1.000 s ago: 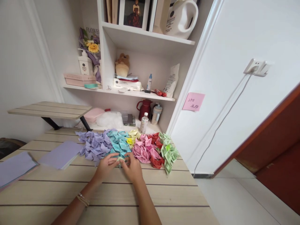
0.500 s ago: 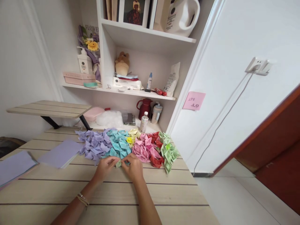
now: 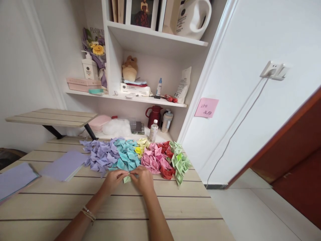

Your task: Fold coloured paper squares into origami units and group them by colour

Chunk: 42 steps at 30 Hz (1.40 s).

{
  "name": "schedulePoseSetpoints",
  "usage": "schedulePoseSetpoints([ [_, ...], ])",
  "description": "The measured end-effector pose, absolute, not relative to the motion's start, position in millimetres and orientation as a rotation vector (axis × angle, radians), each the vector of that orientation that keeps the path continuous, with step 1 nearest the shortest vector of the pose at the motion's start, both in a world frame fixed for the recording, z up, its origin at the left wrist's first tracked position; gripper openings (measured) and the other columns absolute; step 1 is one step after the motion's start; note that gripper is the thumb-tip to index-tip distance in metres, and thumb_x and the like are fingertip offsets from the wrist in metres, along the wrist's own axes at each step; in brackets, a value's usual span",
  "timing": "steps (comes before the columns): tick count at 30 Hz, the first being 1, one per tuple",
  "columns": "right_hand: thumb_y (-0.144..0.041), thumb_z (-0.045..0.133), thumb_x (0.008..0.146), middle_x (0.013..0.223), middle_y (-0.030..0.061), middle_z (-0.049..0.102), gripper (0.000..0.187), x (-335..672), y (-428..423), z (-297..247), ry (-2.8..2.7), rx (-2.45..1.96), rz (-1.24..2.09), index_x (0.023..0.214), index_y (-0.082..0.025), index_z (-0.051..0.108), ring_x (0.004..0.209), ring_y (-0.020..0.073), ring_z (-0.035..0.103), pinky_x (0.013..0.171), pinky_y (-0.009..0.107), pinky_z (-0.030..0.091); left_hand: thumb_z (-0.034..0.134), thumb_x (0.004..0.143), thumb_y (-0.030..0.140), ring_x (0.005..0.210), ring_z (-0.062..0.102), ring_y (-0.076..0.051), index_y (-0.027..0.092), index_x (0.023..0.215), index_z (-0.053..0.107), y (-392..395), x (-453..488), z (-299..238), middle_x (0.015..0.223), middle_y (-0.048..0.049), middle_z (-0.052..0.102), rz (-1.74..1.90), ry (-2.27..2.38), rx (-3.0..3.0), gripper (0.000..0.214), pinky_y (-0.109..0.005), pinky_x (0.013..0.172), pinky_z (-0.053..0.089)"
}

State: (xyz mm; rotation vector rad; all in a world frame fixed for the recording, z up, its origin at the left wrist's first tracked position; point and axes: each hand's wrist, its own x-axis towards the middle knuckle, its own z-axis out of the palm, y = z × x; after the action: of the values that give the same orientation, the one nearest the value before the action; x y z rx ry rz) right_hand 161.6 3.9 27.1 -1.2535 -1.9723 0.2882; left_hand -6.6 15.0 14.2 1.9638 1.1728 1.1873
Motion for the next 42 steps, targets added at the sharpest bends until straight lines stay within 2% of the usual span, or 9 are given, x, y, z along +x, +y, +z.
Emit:
schedulePoseSetpoints([
  [7, -0.025, 0.061, 0.074, 0.069, 0.0009, 0.066, 0.011, 159.0, 0.1, 30.8, -2.011, -1.357, 0.2, 0.066, -0.022, 0.068, 0.071, 0.0153, 0.06, 0.061, 0.021, 0.037, 0.058, 0.071, 0.031, 0.064, 0.064, -0.019, 0.021, 0.067, 0.07, 11.7, -5.2, 16.5, 0.068, -0.0032, 0.072, 1.217, 1.186, 1.878, 0.016, -0.024, 0.061, 0.046],
  [15, -0.021, 0.056, 0.074, 0.071, 0.0016, 0.064, 0.01, 147.3, 3.7, 20.6, -1.886, -1.214, 0.5, 0.073, -0.019, 0.066, 0.064, 0.0132, 0.058, 0.059, 0.021, 0.041, 0.062, 0.067, 0.04, 0.064, 0.065, -0.019, 0.016, 0.072, 0.063, 10.6, 1.4, 19.4, 0.068, -0.0031, 0.07, 1.445, 1.191, 1.326, 0.024, -0.024, 0.057, 0.049],
  [20, -0.023, 0.054, 0.075, 0.069, 0.0025, 0.062, 0.013, 155.6, 9.2, 20.7, -1.764, -1.195, 0.564, 0.071, -0.017, 0.064, 0.064, 0.0143, 0.058, 0.056, 0.021, 0.042, 0.068, 0.063, 0.038, 0.082, 0.066, -0.023, 0.016, 0.099, 0.059, 15.1, -3.4, 22.5, 0.089, -0.0108, 0.071, 1.267, 0.9, 1.017, 0.043, -0.034, 0.072, 0.05],
  [24, -0.023, 0.055, 0.075, 0.07, 0.0024, 0.062, 0.012, 162.4, 10.1, 24.5, -1.773, -1.183, 0.585, 0.072, -0.016, 0.064, 0.064, 0.0142, 0.057, 0.056, 0.022, 0.043, 0.074, 0.058, 0.029, 0.079, 0.066, -0.022, 0.014, 0.105, 0.058, 15.7, -8.2, 21.5, 0.088, -0.0123, 0.071, 1.064, 0.85, 1.05, 0.051, -0.032, 0.072, 0.05],
  [27, -0.023, 0.055, 0.075, 0.069, 0.0023, 0.062, 0.012, 160.5, 7.5, 28.0, -1.808, -1.143, 0.571, 0.071, -0.016, 0.064, 0.065, 0.0142, 0.057, 0.059, 0.023, 0.044, 0.075, 0.057, 0.028, 0.071, 0.067, -0.021, 0.013, 0.103, 0.059, 14.7, -6.4, 20.1, 0.083, -0.0099, 0.072, 1.036, 0.866, 1.076, 0.051, -0.03, 0.065, 0.051],
  [31, -0.029, 0.053, 0.079, 0.074, 0.0044, 0.064, 0.017, 153.0, 4.9, 28.5, -1.68, -1.089, 0.657, 0.079, -0.016, 0.064, 0.068, 0.0152, 0.059, 0.058, 0.023, 0.046, 0.071, 0.061, 0.032, 0.075, 0.067, -0.021, 0.013, 0.09, 0.061, 13.4, -0.9, 20.5, 0.08, -0.0085, 0.072, 1.137, 0.878, 1.069, 0.036, -0.031, 0.069, 0.052],
  [34, -0.035, 0.064, 0.069, 0.079, 0.005, 0.065, 0.029, 148.0, 6.1, 23.5, -1.525, -1.079, 0.799, 0.091, -0.016, 0.06, 0.061, 0.0148, 0.06, 0.051, 0.023, 0.048, 0.07, 0.061, 0.035, 0.077, 0.067, -0.022, 0.013, 0.084, 0.059, 13.6, 2.1, 19.0, 0.079, -0.0079, 0.072, 1.231, 0.908, 1.047, 0.034, -0.033, 0.071, 0.052],
  [36, -0.037, 0.069, 0.062, 0.08, 0.0051, 0.065, 0.036, 145.9, 7.7, 19.9, -1.432, -1.069, 0.865, 0.09, -0.016, 0.059, 0.056, 0.0137, 0.06, 0.05, 0.024, 0.049, 0.07, 0.061, 0.036, 0.077, 0.067, -0.023, 0.013, 0.084, 0.058, 14.1, 3.1, 16.5, 0.077, -0.0077, 0.072, 1.264, 0.903, 1.028, 0.034, -0.034, 0.073, 0.052],
  [42, -0.038, 0.072, 0.059, 0.075, 0.004, 0.066, 0.034, 144.0, 9.6, 18.0, -1.323, -0.949, 0.998, 0.082, -0.016, 0.059, 0.058, 0.0148, 0.062, 0.053, 0.026, 0.052, 0.071, 0.06, 0.034, 0.081, 0.067, -0.023, 0.013, 0.09, 0.055, 14.4, 3.6, 15.9, 0.082, -0.0084, 0.071, 1.391, 0.893, 0.927, 0.04, -0.037, 0.076, 0.052],
])
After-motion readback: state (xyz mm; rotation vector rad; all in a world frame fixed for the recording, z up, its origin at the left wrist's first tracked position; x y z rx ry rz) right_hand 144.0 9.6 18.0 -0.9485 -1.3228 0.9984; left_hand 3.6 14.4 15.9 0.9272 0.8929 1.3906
